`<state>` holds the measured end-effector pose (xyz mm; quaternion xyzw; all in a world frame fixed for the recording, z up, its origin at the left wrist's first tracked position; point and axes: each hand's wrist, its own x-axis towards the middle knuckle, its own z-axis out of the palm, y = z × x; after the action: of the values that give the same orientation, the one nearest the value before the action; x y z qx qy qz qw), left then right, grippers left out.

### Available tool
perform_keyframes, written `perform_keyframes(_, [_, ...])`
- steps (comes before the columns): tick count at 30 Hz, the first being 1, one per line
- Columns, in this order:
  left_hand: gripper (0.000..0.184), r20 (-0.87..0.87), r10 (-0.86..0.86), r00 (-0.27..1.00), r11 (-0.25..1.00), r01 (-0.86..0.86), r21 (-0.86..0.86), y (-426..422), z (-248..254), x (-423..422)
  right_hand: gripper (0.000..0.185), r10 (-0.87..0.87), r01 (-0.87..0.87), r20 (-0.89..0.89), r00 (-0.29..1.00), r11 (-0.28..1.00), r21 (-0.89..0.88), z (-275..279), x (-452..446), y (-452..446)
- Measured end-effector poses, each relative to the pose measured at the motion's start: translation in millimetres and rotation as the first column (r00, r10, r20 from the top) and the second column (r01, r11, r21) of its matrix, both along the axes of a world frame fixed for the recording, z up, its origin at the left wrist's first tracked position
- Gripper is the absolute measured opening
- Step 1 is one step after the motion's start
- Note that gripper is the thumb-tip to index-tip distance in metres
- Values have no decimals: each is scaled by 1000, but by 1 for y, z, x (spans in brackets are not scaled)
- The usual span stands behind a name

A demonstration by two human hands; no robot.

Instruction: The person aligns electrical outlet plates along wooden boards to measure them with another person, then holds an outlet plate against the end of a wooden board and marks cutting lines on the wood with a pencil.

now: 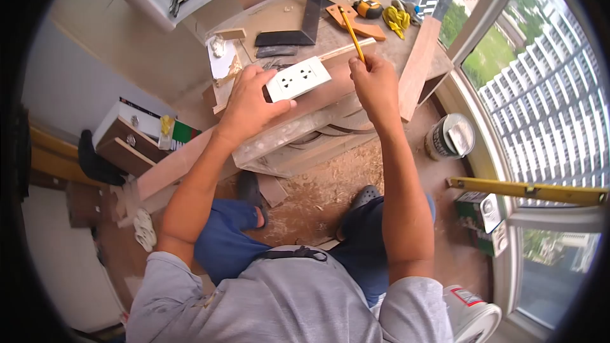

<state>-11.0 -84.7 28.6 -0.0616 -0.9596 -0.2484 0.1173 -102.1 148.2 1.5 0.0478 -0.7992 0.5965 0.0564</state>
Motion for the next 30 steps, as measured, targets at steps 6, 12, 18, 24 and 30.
perform_keyframes(6, [72, -74, 37, 997, 997, -42, -63, 3, -1, -2, 30, -15, 15, -9, 1000, 1000, -1, 9, 0, 12])
perform_keyframes(12, [75, 29, 37, 999, 998, -36, -45, -1, 1, -7, 29, -22, 22, -7, 1000, 1000, -11, 7, -9, 23])
perform_keyframes(18, [80, 96, 63, 993, 996, -56, -73, 0, 6, -11, 29, 112, -111, 19, 994, 993, -50, -1, -5, 14])
perform_keyframes(24, [79, 83, 61, 995, 995, -54, -85, 6, 9, -7, 32, 247, -246, 78, 966, 969, -21, -12, -1, -1])
perform_keyframes(30, [80, 72, 64, 995, 996, -59, -73, 8, 8, -5, 32, 132, -132, 18, 991, 991, -1, -12, -9, 8])
